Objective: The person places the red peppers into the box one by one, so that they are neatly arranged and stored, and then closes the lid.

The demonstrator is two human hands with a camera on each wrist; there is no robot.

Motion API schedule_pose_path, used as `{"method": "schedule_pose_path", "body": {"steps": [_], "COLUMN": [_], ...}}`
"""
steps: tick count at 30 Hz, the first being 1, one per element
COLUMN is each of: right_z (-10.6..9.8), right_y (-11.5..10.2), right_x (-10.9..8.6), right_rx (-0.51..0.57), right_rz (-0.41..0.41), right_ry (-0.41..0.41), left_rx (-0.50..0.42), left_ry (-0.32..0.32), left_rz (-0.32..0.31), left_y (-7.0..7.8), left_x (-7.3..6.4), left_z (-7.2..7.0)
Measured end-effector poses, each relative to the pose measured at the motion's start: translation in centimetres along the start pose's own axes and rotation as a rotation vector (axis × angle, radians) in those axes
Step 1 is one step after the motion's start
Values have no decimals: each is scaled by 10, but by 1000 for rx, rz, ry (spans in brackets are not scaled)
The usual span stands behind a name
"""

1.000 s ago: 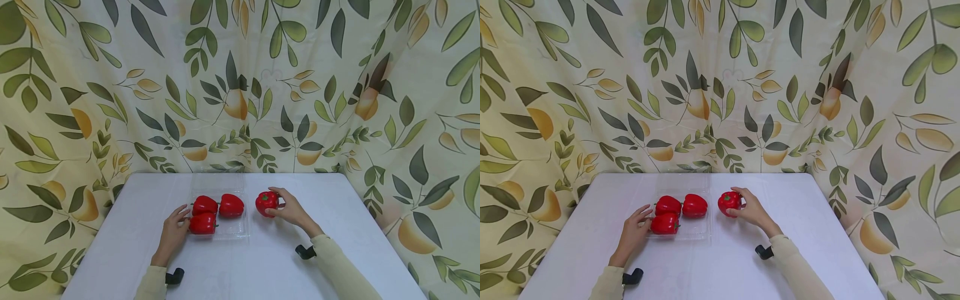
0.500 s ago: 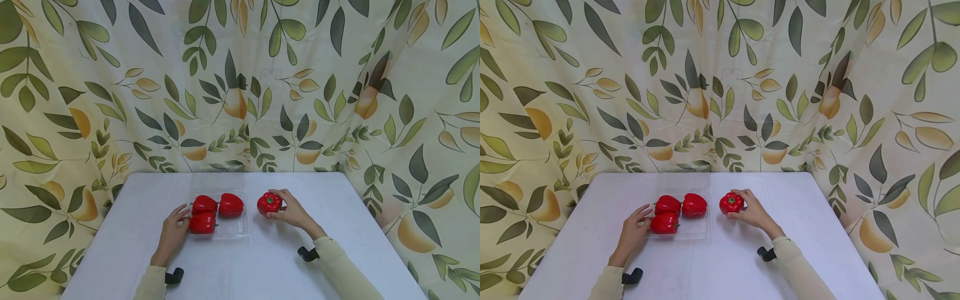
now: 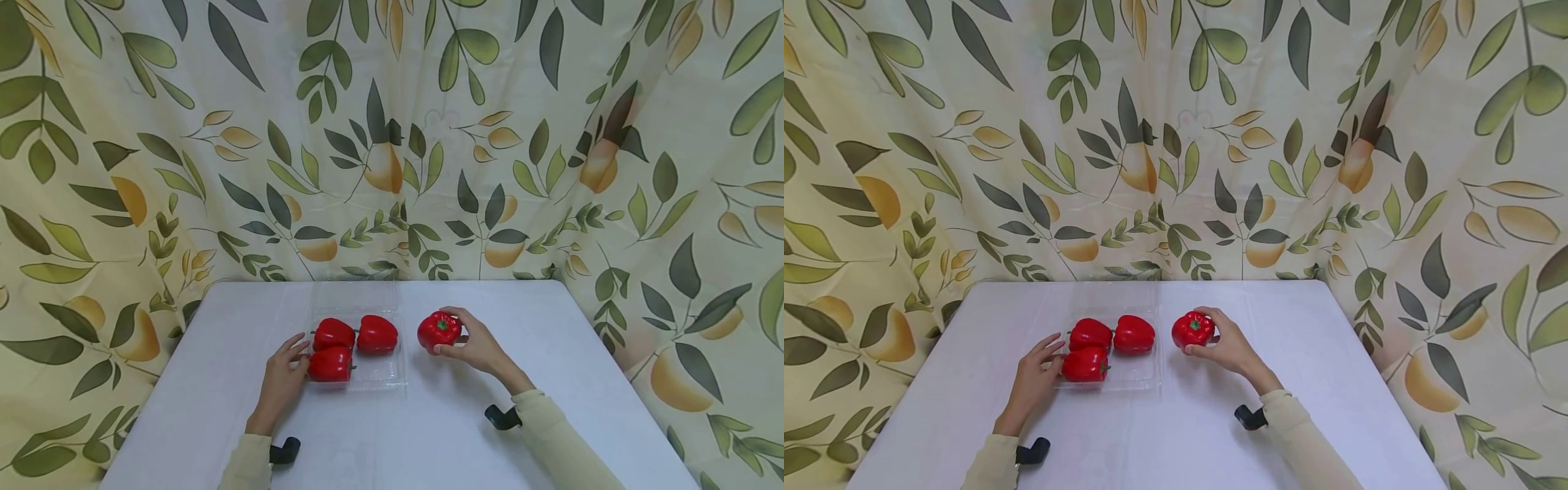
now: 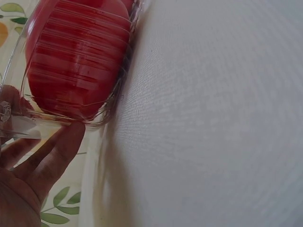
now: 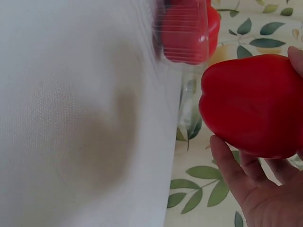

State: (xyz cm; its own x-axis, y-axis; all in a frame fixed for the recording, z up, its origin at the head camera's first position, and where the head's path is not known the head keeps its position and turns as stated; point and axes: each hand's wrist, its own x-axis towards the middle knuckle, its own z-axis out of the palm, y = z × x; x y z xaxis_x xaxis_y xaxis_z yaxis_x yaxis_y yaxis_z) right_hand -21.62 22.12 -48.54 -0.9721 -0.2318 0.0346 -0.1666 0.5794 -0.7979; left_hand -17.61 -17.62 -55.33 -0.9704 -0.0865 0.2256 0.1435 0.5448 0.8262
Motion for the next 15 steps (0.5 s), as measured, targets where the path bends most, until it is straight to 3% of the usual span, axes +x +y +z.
{"method": "schedule_pose_path", "body": {"steps": [9,15], "right_z": [0,3], "right_y": [-9,-11], "right_x": [-4,-6], "right_rx": [-4,54], "right_rz": [-36,-46], "right_ry": [21,26], "left_rx": [-7,-9], "left_ry": [-1,-3], "left_rz": [-7,-6], "left_y": [1,0], "left_x": [1,0], "left_z": [0,-1]}}
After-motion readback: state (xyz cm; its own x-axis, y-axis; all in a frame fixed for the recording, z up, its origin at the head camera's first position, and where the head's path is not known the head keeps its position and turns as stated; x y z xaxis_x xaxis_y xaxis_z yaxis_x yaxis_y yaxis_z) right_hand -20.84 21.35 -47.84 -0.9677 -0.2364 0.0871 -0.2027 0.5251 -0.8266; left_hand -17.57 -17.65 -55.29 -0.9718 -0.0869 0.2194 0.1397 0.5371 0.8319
